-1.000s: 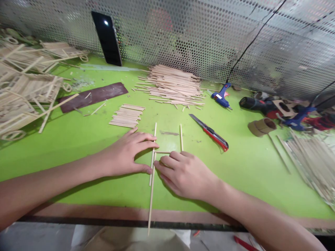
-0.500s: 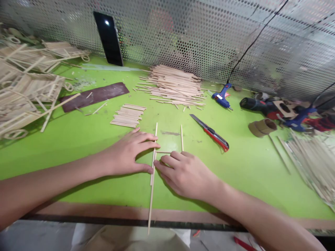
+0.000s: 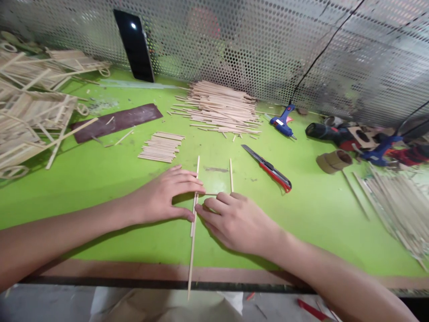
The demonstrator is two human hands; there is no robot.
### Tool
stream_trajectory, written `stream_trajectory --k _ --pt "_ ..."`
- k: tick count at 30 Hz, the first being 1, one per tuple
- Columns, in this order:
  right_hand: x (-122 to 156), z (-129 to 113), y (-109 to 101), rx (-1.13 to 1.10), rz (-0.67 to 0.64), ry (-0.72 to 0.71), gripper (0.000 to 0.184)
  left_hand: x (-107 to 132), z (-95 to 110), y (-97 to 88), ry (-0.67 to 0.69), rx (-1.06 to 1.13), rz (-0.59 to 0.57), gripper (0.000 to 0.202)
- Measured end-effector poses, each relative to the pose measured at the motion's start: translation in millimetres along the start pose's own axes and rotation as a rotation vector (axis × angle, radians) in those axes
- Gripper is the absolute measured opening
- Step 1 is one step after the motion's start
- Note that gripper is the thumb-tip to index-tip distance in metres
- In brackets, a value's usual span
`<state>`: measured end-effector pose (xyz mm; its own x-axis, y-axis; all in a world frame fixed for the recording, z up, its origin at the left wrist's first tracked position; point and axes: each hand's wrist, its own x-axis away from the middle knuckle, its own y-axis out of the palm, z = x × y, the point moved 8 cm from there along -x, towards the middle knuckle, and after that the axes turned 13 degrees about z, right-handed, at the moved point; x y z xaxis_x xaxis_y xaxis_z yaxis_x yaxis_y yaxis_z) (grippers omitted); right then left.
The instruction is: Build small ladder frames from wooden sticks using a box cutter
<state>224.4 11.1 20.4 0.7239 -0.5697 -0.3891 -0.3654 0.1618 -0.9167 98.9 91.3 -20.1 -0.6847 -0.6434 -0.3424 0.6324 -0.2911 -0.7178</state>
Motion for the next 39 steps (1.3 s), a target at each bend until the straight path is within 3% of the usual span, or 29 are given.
stream_trajectory --k 8,15,18,20,23,26,28,31,39 --pt "1.3 2.1 0.7 -0.013 -0.013 0.012 0.034 -1.3 7.5 -2.5 0.057 0.021 -0.025 0.033" --pt "1.4 3.3 -5.1 0.056 0.015 -0.052 0.032 -1.5 4.2 -1.8 -0.036 -0.031 -0.065 0.035" --pt "2.3 36.5 -26.3 0.124 0.113 -0.002 0.031 0.3 -2.6 1.8 -0.095 -0.035 -0.085 0.036" --pt "6.4 82.3 -40.8 0.230 0.119 0.185 0.036 1.9 -6.3 3.7 -0.105 -0.021 -0.083 0.037" --pt "27.8 159.3 -53.4 0.425 -0.035 0.559 0.052 3.7 -10.1 4.5 -0.099 0.002 -0.060 0.040" --pt "52.4 200.8 -49.2 0.427 -0.231 0.738 0.061 4.9 -11.0 4.6 -0.075 0.011 -0.039 0.043" --pt "64.7 209.5 -42.7 0.345 -0.286 0.820 0.061 5.8 -10.9 4.9 -0.060 0.006 -0.030 0.043" --pt "71.4 207.4 -39.7 0.310 -0.242 0.882 0.059 7.0 -9.4 5.2 -0.045 0.007 -0.023 0.043" --pt "67.0 198.9 -34.5 0.338 -0.175 0.815 0.053 8.3 2.5 -5.1 -0.061 -0.029 -0.049 0.038"
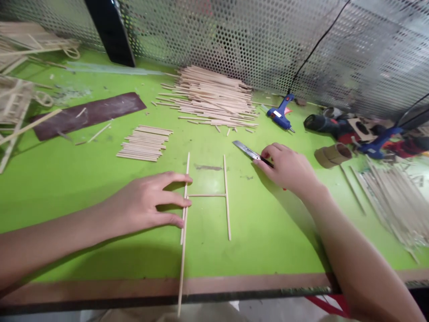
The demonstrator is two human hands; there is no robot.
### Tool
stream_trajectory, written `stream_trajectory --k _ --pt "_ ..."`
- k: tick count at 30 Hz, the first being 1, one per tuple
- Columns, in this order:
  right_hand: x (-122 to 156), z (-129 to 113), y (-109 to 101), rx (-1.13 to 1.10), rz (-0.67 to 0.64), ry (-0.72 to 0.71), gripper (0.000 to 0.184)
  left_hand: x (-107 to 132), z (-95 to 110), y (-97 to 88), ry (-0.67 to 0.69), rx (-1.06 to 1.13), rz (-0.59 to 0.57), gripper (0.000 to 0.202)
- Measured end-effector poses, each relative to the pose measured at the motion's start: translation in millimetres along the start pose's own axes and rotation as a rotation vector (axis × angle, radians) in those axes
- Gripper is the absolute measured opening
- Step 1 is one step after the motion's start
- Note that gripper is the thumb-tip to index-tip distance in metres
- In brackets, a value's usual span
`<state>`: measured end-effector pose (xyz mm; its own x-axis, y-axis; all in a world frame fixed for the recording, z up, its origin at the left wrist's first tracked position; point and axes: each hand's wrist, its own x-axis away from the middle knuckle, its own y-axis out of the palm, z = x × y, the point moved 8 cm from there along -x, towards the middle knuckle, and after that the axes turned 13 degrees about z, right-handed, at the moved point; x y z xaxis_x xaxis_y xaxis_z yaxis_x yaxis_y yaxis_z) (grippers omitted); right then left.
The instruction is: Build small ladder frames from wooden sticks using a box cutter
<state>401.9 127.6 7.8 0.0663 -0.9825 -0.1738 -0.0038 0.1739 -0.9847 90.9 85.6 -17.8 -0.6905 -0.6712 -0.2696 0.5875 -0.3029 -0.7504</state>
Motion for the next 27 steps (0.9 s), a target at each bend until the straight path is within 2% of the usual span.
stream_trajectory --k 3,6,9,12,15,17,23,27 --pt "3.3 6.3 -2.7 -0.024 0.066 0.005 0.046 1.2 2.2 -3.0 0.011 -0.027 0.002 0.036" --pt "11.7 3.7 -14.4 -0.089 0.168 -0.061 0.040 1.9 1.8 -2.8 0.026 -0.032 0.003 0.038" --pt "24.9 -13.5 -36.7 -0.139 0.327 -0.184 0.029 2.3 1.4 -2.0 0.039 -0.031 0.002 0.041" --pt "40.9 -42.8 -55.6 -0.220 0.446 -0.342 0.013 3.2 1.2 -2.5 0.039 -0.025 0.008 0.040" --pt "50.4 -67.8 -58.5 -0.286 0.432 -0.464 0.009 5.6 0.5 -1.7 0.032 -0.021 0.000 0.042" --pt "49.9 -73.9 -53.8 -0.279 0.392 -0.481 0.010 7.1 0.1 -1.3 0.031 -0.032 -0.001 0.042" --pt "40.3 -63.2 -39.4 -0.199 0.371 -0.438 0.019 6.5 10.9 -6.6 0.110 0.002 0.052 0.033" --pt "40.7 -61.8 -39.3 -0.141 0.412 -0.491 0.020 7.4 13.9 -10.0 0.137 -0.011 0.097 0.028"
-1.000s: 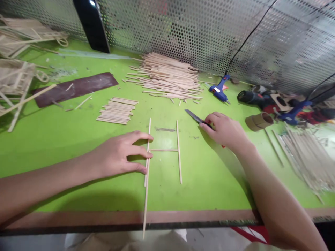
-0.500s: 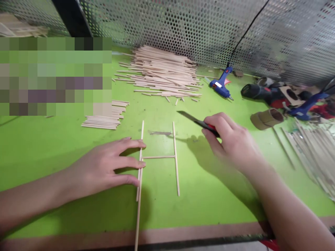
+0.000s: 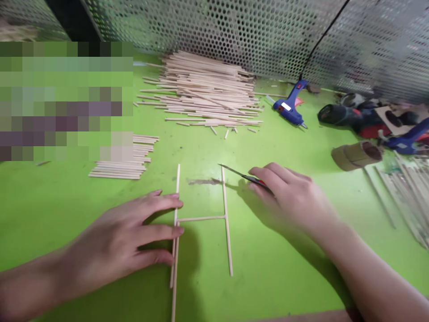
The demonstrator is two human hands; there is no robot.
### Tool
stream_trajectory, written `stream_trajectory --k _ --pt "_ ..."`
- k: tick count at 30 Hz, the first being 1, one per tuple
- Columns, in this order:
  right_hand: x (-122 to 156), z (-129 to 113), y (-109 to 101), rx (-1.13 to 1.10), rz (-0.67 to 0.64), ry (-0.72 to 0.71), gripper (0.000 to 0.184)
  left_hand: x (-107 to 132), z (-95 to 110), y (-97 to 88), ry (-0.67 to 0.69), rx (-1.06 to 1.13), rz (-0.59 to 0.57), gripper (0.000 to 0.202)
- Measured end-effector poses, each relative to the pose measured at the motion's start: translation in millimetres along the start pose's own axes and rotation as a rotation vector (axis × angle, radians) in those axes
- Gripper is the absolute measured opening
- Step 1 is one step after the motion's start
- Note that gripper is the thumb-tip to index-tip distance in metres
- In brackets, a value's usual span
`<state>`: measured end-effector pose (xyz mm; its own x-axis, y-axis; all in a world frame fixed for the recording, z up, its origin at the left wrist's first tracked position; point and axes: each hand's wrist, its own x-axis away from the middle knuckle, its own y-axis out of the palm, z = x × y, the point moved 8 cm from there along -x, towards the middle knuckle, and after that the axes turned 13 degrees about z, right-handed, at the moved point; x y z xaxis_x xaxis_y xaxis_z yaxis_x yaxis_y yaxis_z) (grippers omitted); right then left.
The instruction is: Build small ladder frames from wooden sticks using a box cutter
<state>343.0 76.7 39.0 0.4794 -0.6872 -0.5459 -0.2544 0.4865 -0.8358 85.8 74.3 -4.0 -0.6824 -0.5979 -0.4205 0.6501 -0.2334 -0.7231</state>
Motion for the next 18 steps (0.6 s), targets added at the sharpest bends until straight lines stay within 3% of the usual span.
stream_trajectory --k 4,10,15,18 --pt "1.0 -1.9 1.4 0.038 -0.036 -0.095 0.014 2.6 0.2 0.0 0.038 -0.010 0.026 0.028" --pt "2.0 1.7 0.3 0.067 -0.008 -0.080 0.011 2.5 -0.1 0.5 0.046 -0.001 0.024 0.029" --pt "-3.4 -8.3 -8.1 0.080 0.002 -0.145 0.004 2.9 -2.9 2.2 0.010 0.016 0.001 0.029" --pt "-3.2 -24.7 -15.5 -0.020 -0.016 -0.187 0.005 1.3 -3.1 3.2 -0.004 0.027 -0.012 0.030"
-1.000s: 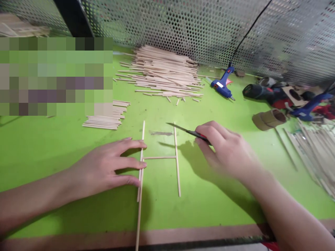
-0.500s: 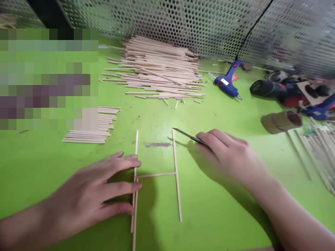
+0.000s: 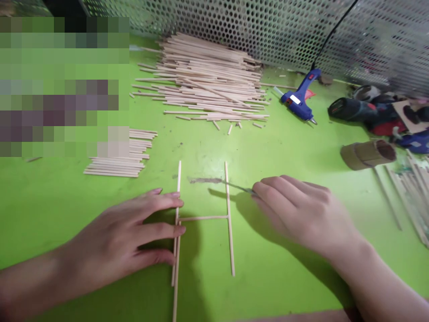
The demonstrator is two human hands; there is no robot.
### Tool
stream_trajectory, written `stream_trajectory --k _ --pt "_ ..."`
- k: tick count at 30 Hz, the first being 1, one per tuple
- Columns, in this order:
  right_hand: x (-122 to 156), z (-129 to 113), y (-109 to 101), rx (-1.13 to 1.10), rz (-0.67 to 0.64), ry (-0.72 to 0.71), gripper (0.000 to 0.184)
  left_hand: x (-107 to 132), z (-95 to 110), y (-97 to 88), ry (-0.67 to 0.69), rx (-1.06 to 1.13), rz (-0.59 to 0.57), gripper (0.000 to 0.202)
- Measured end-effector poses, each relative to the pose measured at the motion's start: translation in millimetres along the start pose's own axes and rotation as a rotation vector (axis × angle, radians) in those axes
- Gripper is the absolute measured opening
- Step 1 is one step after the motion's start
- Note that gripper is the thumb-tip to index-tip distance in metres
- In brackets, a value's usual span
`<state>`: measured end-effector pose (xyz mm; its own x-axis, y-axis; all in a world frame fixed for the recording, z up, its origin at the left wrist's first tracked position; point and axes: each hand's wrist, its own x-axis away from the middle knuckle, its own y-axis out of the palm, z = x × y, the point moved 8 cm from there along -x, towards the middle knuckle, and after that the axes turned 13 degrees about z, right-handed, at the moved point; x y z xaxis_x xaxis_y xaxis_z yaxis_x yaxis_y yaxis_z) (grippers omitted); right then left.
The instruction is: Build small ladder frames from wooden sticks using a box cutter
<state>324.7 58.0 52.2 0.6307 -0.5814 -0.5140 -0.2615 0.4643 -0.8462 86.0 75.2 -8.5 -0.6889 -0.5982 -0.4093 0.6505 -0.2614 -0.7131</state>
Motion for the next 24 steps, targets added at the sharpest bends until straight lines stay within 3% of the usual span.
stream_trajectory --k 5,9,13,24 --pt "-1.9 -40.3 -7.5 -0.177 -0.096 -0.042 0.016 -4.5 -1.6 1.0 -0.032 0.026 -0.041 0.032" --pt "-4.5 -79.2 -9.9 -0.290 -0.173 -0.060 0.031 -4.1 -15.4 8.2 -0.186 -0.007 -0.144 0.041" --pt "-2.1 -115.1 -9.8 -0.353 -0.193 -0.131 0.027 -7.4 -16.5 9.2 -0.240 0.026 -0.146 0.036" --pt "5.1 -123.9 11.5 -0.316 -0.222 -0.146 0.019 -8.0 -14.6 7.2 -0.256 0.023 -0.123 0.032"
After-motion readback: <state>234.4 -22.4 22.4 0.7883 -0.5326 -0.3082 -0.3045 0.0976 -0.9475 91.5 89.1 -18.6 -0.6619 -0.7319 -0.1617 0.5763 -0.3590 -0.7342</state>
